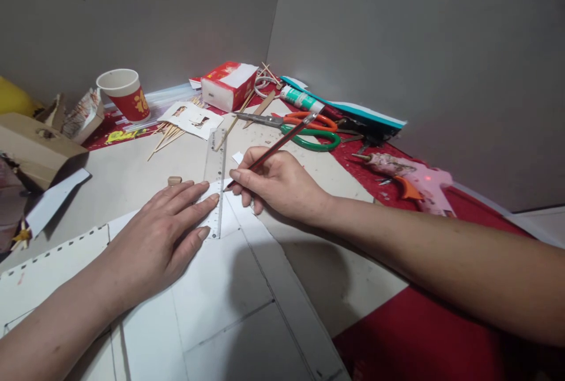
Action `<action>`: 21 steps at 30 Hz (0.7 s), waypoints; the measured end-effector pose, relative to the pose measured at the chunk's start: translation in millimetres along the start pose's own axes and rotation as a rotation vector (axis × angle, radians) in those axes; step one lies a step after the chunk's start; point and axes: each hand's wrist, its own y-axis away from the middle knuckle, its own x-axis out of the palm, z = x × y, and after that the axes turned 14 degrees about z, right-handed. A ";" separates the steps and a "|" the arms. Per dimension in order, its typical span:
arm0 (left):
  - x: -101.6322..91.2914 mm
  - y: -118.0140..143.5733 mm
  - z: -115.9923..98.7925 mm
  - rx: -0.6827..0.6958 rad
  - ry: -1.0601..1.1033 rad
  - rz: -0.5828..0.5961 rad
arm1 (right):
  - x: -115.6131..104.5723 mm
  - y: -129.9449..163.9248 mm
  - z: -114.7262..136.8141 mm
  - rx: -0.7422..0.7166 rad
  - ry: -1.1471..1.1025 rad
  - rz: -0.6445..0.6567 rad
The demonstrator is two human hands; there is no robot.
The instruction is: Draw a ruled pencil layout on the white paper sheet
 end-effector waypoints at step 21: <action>-3.8 -1.6 -1.4 0.012 -0.037 0.001 | 0.5 -1.9 1.1 0.028 -0.028 -0.011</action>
